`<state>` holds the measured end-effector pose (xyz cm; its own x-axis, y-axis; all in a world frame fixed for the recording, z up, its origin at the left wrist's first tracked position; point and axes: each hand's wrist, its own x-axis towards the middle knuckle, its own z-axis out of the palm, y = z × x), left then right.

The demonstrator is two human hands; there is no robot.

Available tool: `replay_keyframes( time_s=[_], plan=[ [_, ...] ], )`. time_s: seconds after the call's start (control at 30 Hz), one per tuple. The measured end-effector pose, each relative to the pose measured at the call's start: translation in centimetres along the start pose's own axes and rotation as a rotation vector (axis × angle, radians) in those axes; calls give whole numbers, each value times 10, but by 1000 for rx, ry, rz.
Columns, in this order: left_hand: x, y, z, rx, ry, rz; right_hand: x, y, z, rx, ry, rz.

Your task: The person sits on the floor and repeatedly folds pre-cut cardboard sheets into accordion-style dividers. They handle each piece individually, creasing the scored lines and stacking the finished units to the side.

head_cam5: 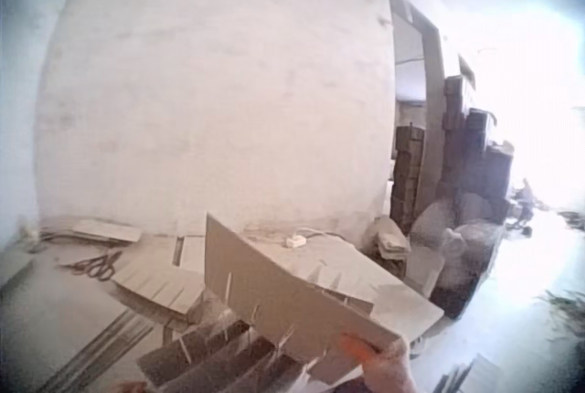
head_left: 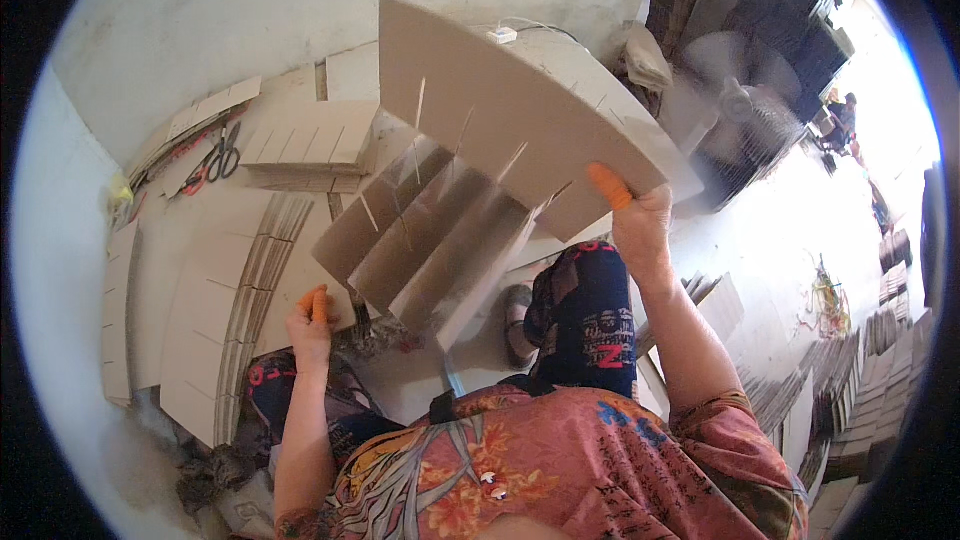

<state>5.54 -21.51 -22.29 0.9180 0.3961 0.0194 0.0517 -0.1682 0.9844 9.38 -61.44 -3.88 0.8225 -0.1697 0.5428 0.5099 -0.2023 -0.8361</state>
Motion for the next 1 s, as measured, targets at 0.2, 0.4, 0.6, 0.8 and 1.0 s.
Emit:
replay_keyframes(
  time_s=[0.2, 0.4, 0.6, 0.8, 1.0],
  plan=[
    [1, 5, 3, 21, 1, -45, -5, 16, 8, -19, 30, 0],
    [0, 10, 3, -4, -12, -82, -7, 26, 7, -150, -91, 119],
    [5, 2, 3, 32, -2, -86, -17, 58, 7, -216, -203, 98],
    [4, 8, 4, 87, -23, -33, -3, 55, 7, -289, -228, 71],
    [2, 7, 5, 83, -25, -16, -7, 68, 5, -288, -240, 89]
  ],
)
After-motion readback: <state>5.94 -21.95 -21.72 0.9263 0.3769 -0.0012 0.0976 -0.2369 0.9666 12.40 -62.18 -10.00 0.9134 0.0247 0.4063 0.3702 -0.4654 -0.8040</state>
